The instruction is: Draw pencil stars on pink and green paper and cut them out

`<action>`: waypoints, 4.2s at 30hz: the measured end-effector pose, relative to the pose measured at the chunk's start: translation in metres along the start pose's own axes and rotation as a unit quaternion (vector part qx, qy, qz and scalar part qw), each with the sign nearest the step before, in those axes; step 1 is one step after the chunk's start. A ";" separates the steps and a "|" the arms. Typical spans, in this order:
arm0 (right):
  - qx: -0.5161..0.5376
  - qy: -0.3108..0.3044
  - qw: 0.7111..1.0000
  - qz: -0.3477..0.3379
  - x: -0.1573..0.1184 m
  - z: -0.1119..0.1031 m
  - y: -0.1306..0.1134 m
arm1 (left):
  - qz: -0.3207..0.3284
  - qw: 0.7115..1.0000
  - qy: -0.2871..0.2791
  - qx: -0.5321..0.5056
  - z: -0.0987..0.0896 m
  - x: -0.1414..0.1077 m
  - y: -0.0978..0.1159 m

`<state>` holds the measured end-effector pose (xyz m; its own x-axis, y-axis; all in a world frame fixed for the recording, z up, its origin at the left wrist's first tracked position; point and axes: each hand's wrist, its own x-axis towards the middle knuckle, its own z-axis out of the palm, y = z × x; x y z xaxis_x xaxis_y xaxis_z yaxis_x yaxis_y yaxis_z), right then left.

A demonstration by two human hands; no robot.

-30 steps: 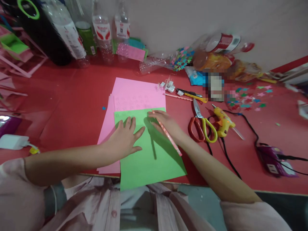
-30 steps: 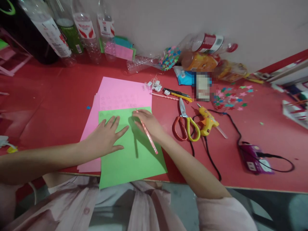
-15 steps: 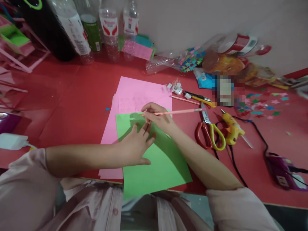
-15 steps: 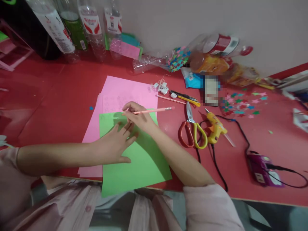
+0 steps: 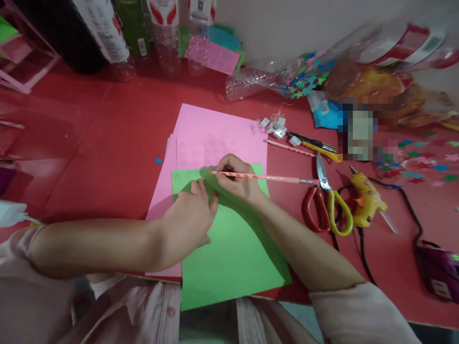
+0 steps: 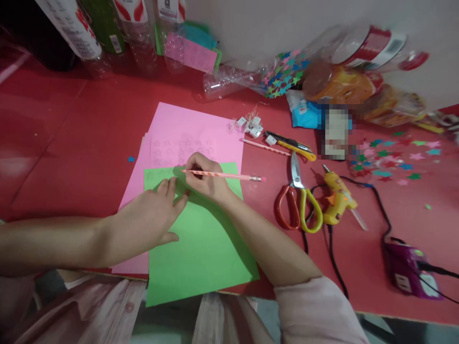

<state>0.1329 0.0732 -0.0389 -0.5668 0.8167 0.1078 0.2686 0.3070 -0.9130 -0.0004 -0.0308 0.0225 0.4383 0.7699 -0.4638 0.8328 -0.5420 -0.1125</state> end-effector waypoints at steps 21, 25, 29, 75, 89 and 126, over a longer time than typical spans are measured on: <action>-0.007 -0.038 0.999 0.011 0.001 -0.002 0.000 | 0.004 0.996 0.080 0.037 0.014 0.010 0.011; -0.004 -0.041 0.999 0.015 0.001 -0.002 0.000 | 0.006 0.996 0.085 0.040 0.016 0.010 0.012; -0.005 -0.048 0.999 0.020 0.001 -0.003 -0.001 | 0.004 0.995 0.094 0.039 0.017 0.011 0.012; -0.059 0.001 0.998 -0.004 0.002 0.004 0.004 | 0.024 0.991 0.092 0.089 0.010 0.008 0.009; -0.050 -0.028 0.998 0.001 0.000 0.008 0.004 | 0.009 0.988 0.130 0.084 0.017 0.008 0.010; -0.085 0.004 0.996 -0.005 0.000 0.008 0.004 | -0.004 0.993 0.110 0.036 0.015 0.010 0.010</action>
<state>0.1279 0.0711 -0.0458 -0.5642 0.8170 0.1194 0.3925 0.3926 -0.8318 0.0071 -0.0339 0.0035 0.5022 0.8245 -0.2607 0.8134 -0.5528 -0.1814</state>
